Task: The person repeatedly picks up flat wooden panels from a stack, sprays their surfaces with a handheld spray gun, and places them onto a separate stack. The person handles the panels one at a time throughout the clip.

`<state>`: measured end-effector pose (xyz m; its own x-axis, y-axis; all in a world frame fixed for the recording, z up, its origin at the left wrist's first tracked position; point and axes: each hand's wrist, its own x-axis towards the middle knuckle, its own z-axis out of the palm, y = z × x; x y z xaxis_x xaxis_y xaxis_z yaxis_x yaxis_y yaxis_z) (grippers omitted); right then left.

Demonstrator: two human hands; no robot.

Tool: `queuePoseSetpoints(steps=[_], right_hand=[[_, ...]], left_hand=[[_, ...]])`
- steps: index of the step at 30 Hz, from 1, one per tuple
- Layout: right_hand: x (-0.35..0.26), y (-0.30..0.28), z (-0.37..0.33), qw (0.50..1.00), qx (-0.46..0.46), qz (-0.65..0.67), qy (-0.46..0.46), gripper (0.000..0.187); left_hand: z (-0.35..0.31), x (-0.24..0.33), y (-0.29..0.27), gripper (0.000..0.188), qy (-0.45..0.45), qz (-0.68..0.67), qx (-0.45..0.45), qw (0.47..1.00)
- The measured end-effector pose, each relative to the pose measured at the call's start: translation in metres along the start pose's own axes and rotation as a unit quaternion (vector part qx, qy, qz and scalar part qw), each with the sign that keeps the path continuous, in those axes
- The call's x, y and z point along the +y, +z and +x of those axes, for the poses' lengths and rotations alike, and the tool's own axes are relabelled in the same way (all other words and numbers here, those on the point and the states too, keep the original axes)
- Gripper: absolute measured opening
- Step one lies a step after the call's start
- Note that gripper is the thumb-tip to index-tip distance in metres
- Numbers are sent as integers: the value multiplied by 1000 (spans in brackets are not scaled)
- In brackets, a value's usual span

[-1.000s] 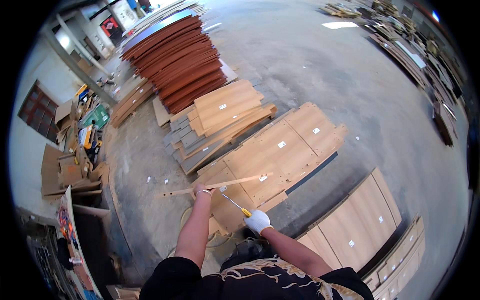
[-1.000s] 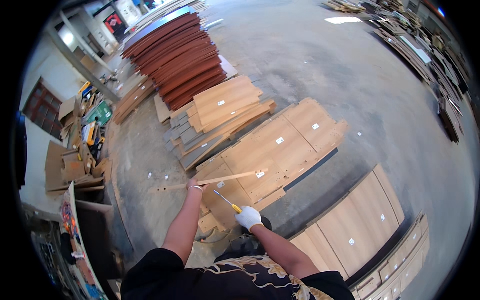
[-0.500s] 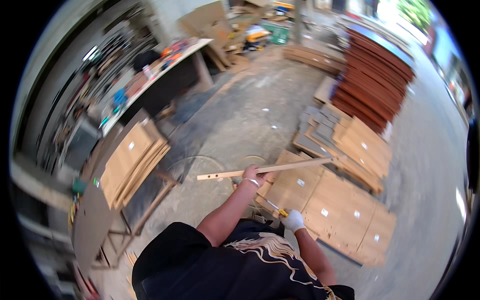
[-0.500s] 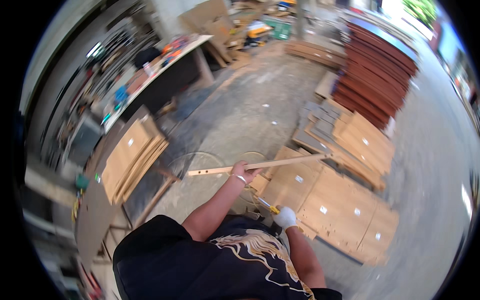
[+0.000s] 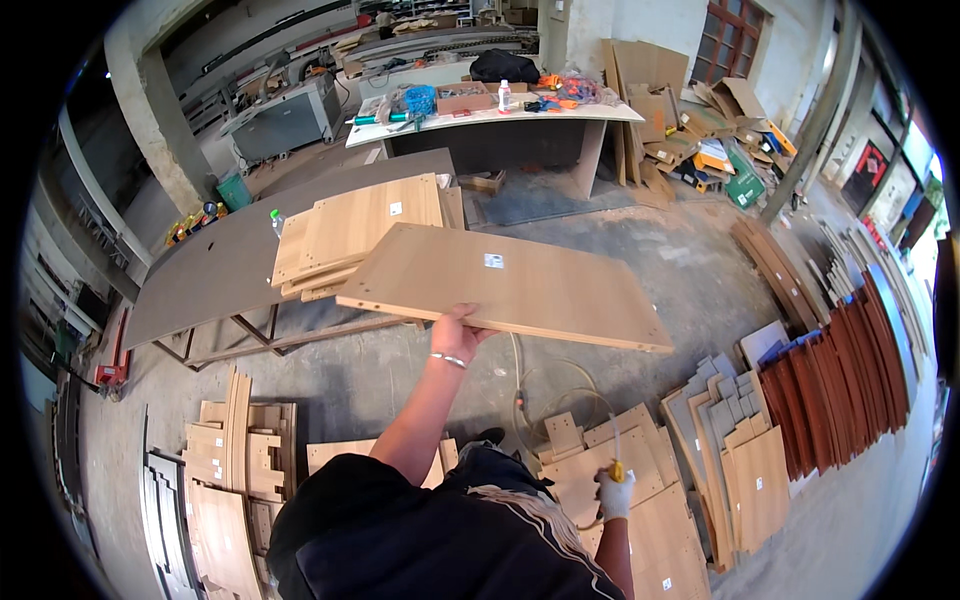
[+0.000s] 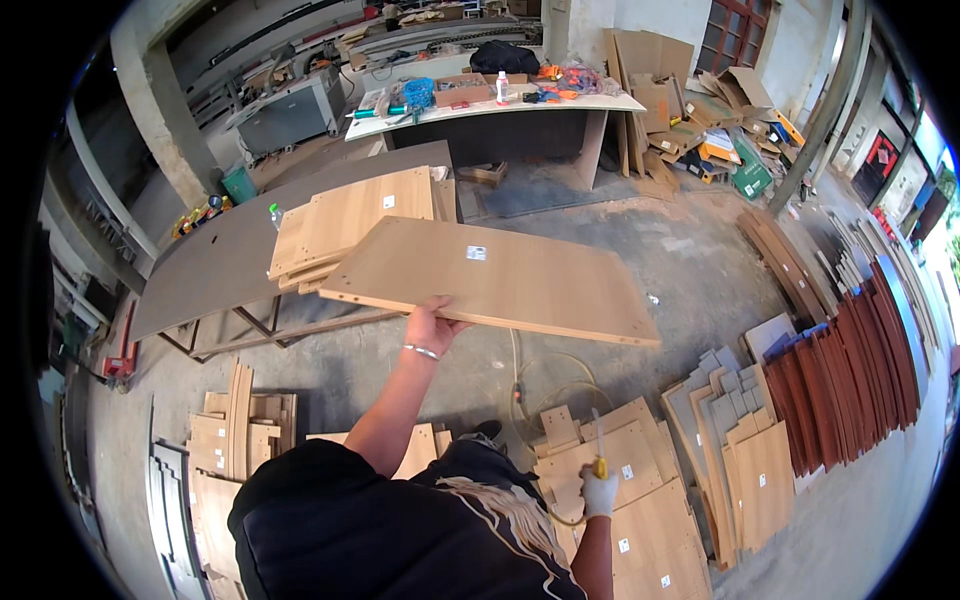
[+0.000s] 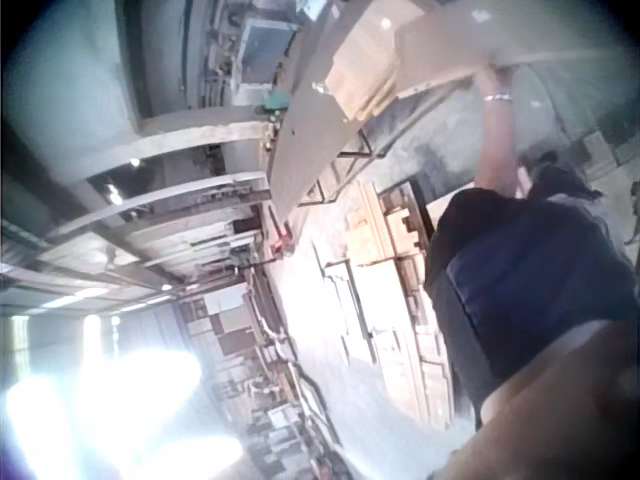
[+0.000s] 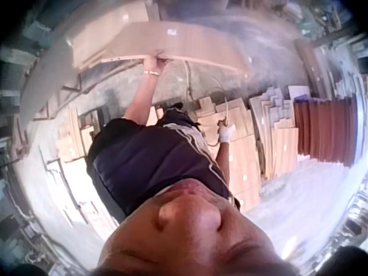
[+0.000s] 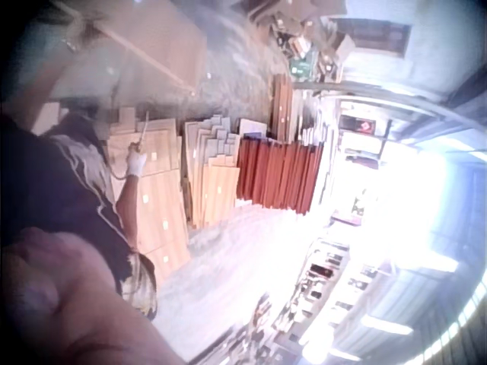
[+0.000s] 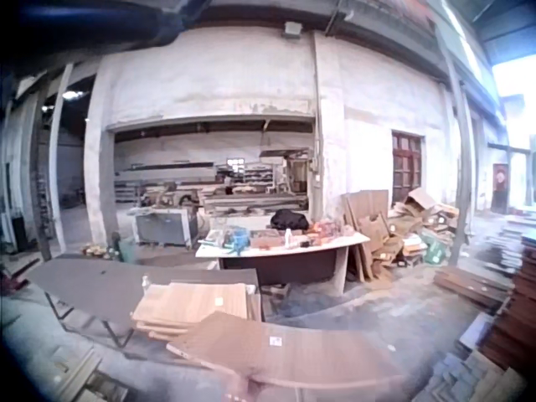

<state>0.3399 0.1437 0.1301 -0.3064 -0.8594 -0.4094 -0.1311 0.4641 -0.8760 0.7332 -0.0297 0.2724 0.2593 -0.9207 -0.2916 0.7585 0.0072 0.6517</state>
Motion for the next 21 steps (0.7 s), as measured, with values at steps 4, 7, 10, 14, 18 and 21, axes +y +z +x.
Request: queuePoseSetpoints(steps=[4, 7, 10, 14, 18, 21], right_hand=[[30, -12, 42, 969, 192, 54, 143, 14], [36, -2, 46, 968, 161, 116, 156, 14], [23, 17, 57, 972, 139, 76, 174, 12], [0, 41, 81, 969, 134, 42, 205, 11], [-28, 57, 105, 968, 116, -18, 223, 7], [-55, 63, 113, 969, 111, -53, 217, 9]], left_hand=[[71, 49, -29, 30, 105, -64, 2, 992], [134, 93, -90, 28, 154, -91, -15, 984], [179, 140, -145, 25, 180, -86, 47, 979], [211, 196, -195, 26, 181, -60, 111, 975], [238, 233, -240, 24, 137, -89, 163, 973], [264, 268, -278, 20, 141, -63, 183, 971]])
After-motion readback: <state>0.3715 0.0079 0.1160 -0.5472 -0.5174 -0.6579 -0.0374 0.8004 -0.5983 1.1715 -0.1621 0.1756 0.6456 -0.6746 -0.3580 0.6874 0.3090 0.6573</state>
